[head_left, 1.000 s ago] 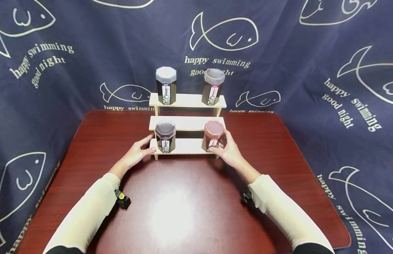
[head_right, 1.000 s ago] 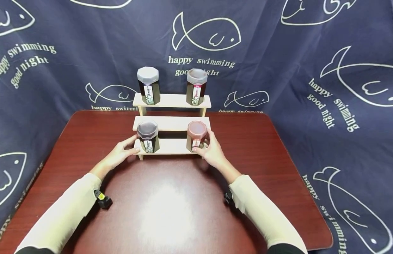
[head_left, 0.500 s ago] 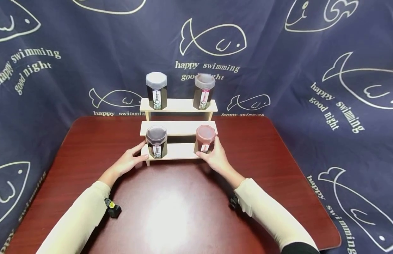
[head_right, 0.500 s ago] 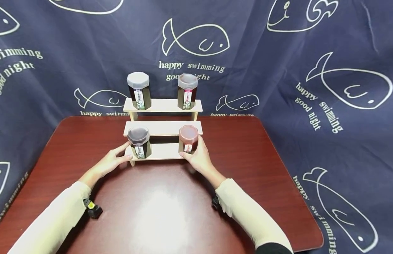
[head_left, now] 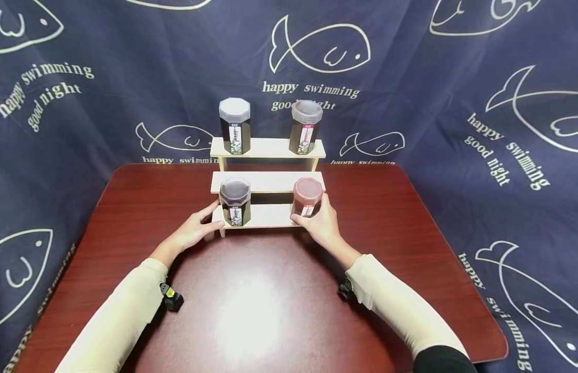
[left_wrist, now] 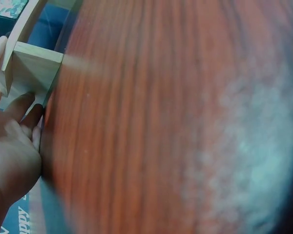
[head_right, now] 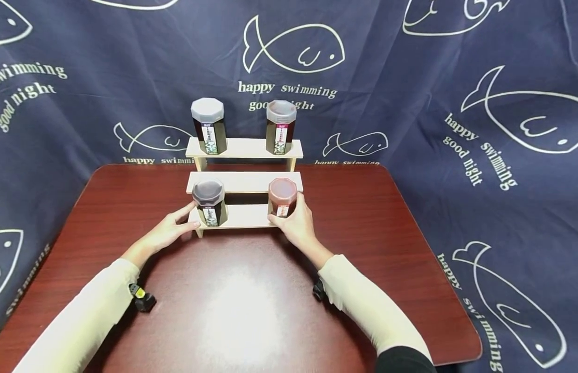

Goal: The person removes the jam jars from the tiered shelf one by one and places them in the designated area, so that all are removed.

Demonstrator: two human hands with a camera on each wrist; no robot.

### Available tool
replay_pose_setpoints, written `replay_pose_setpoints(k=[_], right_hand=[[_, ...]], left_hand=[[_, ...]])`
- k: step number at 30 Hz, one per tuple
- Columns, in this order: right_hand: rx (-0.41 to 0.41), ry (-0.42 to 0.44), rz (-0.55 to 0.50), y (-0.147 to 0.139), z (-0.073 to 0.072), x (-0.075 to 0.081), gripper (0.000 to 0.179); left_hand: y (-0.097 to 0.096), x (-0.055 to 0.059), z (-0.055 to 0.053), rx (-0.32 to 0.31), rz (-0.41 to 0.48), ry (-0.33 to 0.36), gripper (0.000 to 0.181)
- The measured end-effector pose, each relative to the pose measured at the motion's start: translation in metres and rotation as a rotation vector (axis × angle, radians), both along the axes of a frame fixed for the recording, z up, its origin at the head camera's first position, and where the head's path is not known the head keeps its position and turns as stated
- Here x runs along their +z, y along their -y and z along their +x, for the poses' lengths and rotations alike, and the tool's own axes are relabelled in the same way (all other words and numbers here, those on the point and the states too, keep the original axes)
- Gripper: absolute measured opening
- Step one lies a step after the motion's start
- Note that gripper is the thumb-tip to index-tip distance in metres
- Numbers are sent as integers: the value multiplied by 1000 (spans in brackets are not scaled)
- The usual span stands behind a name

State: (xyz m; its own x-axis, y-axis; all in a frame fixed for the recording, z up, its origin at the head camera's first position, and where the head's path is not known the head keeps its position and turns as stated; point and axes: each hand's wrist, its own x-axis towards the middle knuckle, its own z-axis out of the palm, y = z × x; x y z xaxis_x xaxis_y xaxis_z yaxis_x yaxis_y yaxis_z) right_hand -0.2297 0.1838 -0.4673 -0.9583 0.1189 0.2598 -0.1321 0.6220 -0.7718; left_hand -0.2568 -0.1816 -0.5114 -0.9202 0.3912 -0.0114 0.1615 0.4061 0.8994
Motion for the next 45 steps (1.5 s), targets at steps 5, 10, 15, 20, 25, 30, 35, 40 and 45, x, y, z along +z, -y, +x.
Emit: replay_pose_setpoints(k=[5,10,15,20,25,30,35,40,45], right_hand=[[21,12,17,-7,6,0,84],[11,13,37,-18,14,-2,83],[-9,0,37,-32,14,3,79],[-29,9,37,-53,16,14,82],[-47,37,26,-82,6,22,91],[-60,62,64,-108,-15,16,93],[-57,100,71,-117,-34,3,92],[-48,95,72,-119,-51,-7,93],[-19,94,76,-117,-68,-11,95]], left_hand=[[0,-3,1,-4,0,6,75],[0,-3,4,-18,-18,0,76],[1,-1,3,-2,13,0,78],[1,-1,1,-8,10,6,78],[1,0,1,-7,11,1,77],[1,-1,3,0,19,2,78],[3,-4,3,-10,26,16,77],[2,-3,2,-15,17,-3,77],[1,-3,2,-9,20,-11,78]])
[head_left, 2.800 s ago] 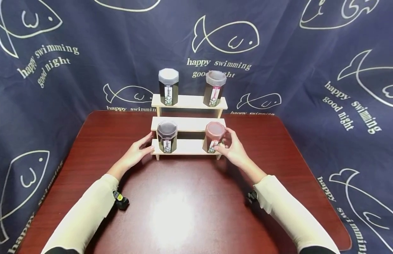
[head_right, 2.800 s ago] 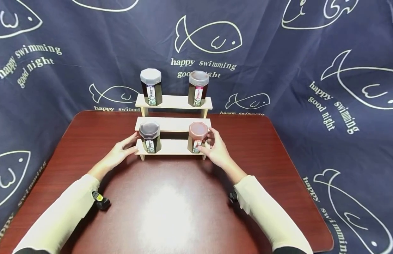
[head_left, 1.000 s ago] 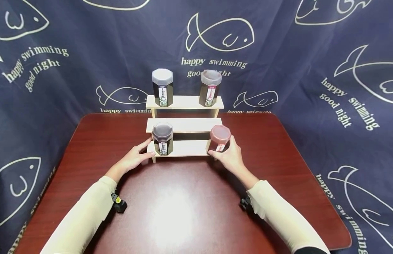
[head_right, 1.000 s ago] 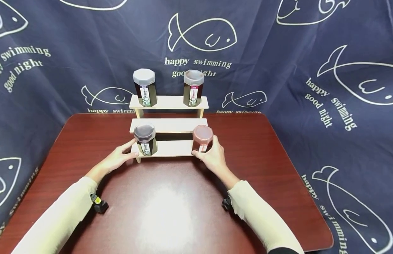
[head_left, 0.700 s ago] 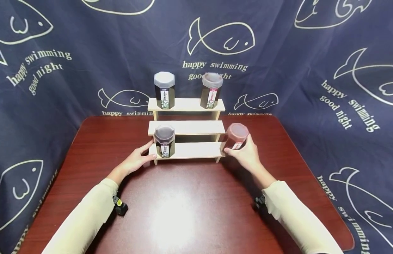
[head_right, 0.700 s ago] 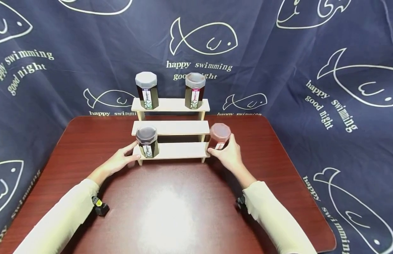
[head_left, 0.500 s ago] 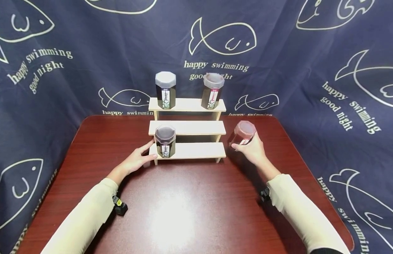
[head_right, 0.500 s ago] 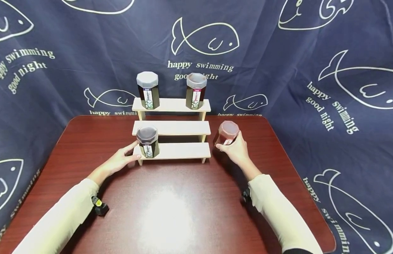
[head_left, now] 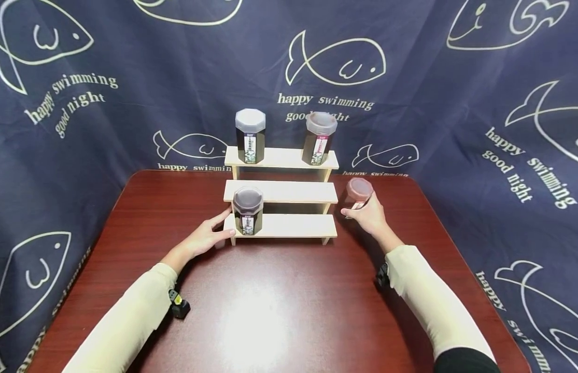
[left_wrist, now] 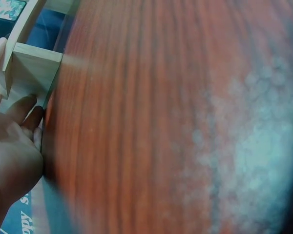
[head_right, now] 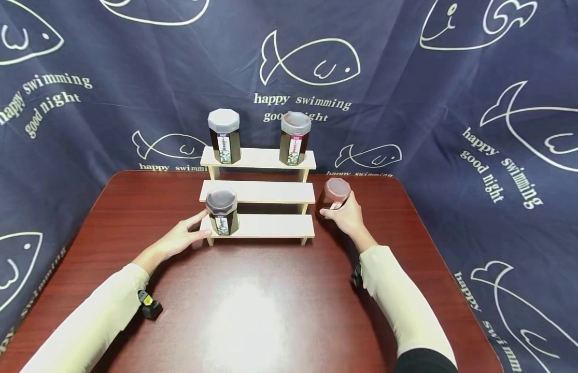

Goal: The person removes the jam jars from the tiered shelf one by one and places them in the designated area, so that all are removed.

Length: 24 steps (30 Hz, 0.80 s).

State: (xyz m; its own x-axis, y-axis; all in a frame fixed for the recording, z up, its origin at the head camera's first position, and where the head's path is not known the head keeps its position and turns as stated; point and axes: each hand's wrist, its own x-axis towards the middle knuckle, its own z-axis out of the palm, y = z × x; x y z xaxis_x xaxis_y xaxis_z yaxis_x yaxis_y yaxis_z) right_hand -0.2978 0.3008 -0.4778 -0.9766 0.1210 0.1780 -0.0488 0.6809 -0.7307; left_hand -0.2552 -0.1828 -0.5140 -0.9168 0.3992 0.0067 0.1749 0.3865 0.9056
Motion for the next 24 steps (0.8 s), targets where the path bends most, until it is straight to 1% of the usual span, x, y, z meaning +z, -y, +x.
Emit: replay_pose_setpoints(k=[8,11,14,19,24], right_hand=[[25,12,39,2,-26,-3,100],[30,24,41,3,-33,-5,100],[26,41,42,3,-37,-8,99],[16,62,42,4,-38,-15,98],[3,46,37,4,-37,-20,97]], left_hand=[[0,0,0,4,-1,-4,78],[0,1,1,8,-5,-6,77],[0,1,1,6,-1,-8,77],[0,-1,0,8,-5,-11,77],[0,-2,1,10,-3,-14,77]])
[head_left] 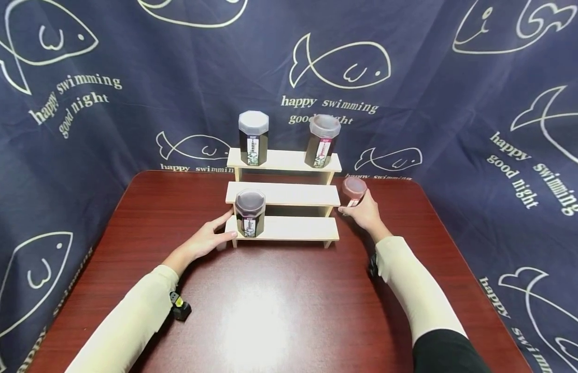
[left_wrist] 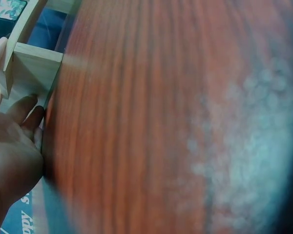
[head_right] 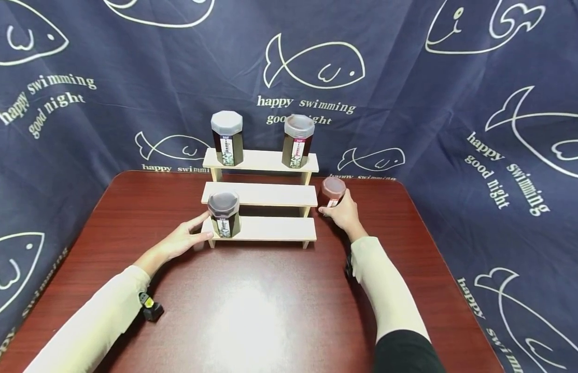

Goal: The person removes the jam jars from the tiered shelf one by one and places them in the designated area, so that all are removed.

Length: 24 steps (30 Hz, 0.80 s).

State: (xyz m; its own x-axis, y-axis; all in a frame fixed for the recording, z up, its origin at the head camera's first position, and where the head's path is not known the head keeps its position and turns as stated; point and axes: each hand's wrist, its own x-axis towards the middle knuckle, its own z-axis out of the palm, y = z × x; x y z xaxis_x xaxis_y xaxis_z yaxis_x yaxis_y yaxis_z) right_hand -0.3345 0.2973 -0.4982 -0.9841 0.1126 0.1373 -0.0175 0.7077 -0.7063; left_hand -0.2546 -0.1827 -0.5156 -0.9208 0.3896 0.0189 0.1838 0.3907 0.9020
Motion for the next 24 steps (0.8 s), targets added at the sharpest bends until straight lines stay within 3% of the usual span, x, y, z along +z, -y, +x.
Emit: replay_pose_setpoints(k=[15,20,24], right_hand=[[-31,7,-10,3,2,-12,95],[-28,26,-66,5,6,-10,100],[-44,59,-186,8,16,-2,110]], left_hand=[[1,-1,1,-8,16,17,76],[1,3,2,-2,9,14,76],[0,4,0,7,-23,22,77]])
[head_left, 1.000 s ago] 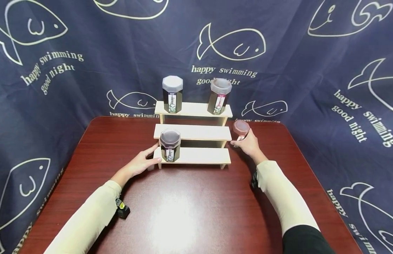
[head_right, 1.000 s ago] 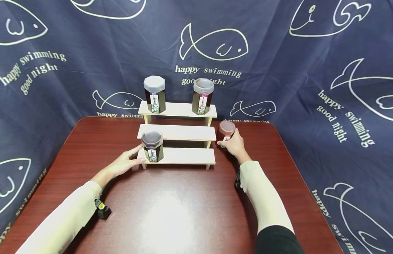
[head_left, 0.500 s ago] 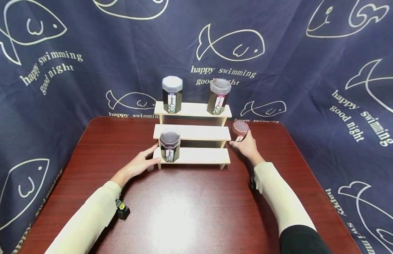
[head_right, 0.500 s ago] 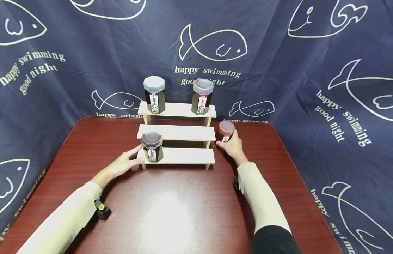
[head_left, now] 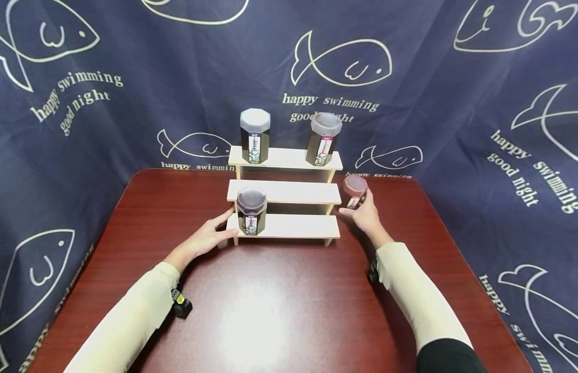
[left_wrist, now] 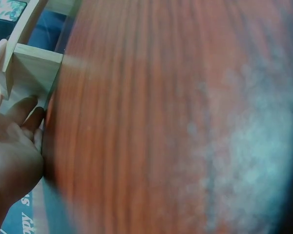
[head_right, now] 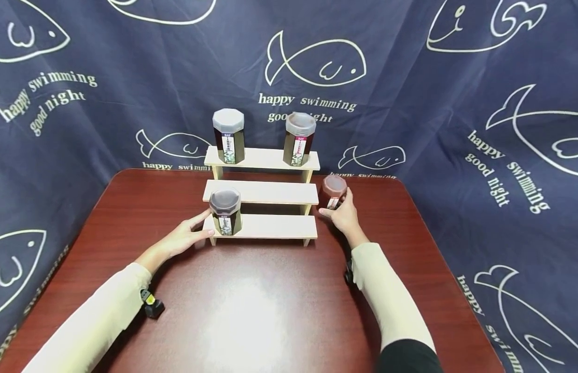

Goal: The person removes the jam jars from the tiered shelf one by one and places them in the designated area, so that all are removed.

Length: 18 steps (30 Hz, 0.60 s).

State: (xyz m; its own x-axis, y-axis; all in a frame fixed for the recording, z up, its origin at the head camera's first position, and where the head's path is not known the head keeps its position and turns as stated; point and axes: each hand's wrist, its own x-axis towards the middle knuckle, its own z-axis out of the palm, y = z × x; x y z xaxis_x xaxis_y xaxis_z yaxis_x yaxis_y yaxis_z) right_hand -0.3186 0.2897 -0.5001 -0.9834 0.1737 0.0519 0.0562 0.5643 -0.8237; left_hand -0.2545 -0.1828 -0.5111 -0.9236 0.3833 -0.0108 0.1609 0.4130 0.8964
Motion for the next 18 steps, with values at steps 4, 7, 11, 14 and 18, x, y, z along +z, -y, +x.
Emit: replay_pose_setpoints(k=[4,7,11,14,18], right_hand=[[-128,-51,-91,4,23,11,92],[-224,-190,-124,7,41,16,60],[-186,-383,-168,23,68,33,40],[-43,-449,-189,49,90,56,40],[180,-421,-192,86,109,78,43]], left_hand=[[1,-1,-1,-4,-11,-1,77],[0,0,-2,-13,-1,-13,77],[0,2,-1,-22,-7,-19,78],[0,1,0,-18,-10,-15,78],[0,-1,0,-12,-13,-12,78]])
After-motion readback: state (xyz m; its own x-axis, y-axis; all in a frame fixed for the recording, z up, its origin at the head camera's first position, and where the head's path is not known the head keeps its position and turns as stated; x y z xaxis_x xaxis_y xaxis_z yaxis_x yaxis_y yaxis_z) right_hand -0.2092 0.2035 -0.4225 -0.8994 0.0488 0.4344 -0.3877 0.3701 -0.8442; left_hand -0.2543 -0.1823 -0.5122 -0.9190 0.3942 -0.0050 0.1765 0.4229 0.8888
